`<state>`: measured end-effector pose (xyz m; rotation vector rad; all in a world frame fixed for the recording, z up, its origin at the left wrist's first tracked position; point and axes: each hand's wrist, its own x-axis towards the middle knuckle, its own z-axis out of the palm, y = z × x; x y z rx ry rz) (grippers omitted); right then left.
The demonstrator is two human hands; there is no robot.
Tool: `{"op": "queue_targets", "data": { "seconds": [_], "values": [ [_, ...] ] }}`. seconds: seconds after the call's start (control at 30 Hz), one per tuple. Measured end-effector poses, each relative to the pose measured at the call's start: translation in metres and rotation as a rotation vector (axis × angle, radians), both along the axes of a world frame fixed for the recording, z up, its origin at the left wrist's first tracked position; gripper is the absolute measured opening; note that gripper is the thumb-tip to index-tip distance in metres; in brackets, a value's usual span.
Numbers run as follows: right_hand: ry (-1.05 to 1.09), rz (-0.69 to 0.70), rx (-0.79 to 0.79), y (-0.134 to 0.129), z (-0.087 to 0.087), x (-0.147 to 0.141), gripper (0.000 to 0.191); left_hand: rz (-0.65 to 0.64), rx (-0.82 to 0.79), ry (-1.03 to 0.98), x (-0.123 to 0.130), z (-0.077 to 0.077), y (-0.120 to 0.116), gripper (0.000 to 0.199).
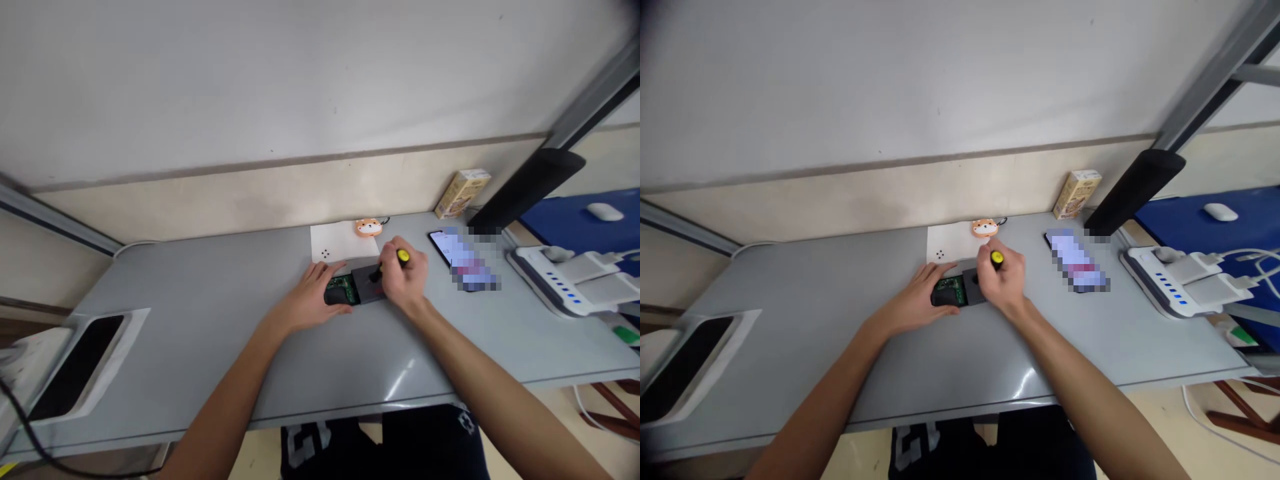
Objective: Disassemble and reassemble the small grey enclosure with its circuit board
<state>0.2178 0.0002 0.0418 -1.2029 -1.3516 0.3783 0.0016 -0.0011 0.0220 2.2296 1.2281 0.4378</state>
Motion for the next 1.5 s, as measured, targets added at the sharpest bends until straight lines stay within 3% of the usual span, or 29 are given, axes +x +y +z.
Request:
{"op": "queue_targets", "data": {
  "seconds": [0.23, 0.4, 0.6, 0.8, 1.03, 1.23, 1.5],
  "values": [
    [0.053, -0.119, 0.009, 0.014, 0.005, 0.024, 0.035, 0.009, 0.024, 0.027, -0.002, 0.001, 0.003, 0.074],
    [0.094, -0.149, 0.072, 0.009, 0.004, 0.022, 0.037, -0.004, 0.004, 0.032, -0.003, 0.001, 0.003, 0.074],
    [-0.011, 0.047, 0.023, 0.001, -0.006, 0.011, 0.036, -0.018, -0.019, 0.04, -0.009, 0.008, 0.002, 0.087],
    [0.037, 0.063, 0.047, 0.0, -0.011, 0.007, 0.033, -0.004, -0.113, 0.021, -0.024, 0.017, 0.005, 0.088],
    [-0.075, 0.236, -0.015, -0.005, -0.011, -0.009, 0.03, 0.037, -0.183, -0.026, -0.03, 0.014, 0.009, 0.086],
    [-0.071, 0.164, -0.04, -0.004, -0.013, -0.005, 0.03, 0.016, -0.16, 0.021, -0.028, 0.016, 0.01, 0.069],
    [-0.072, 0.202, -0.038, 0.0, -0.013, -0.006, 0.03, 0.064, -0.147, 0.067, -0.022, 0.021, 0.006, 0.065]
  ]
}}
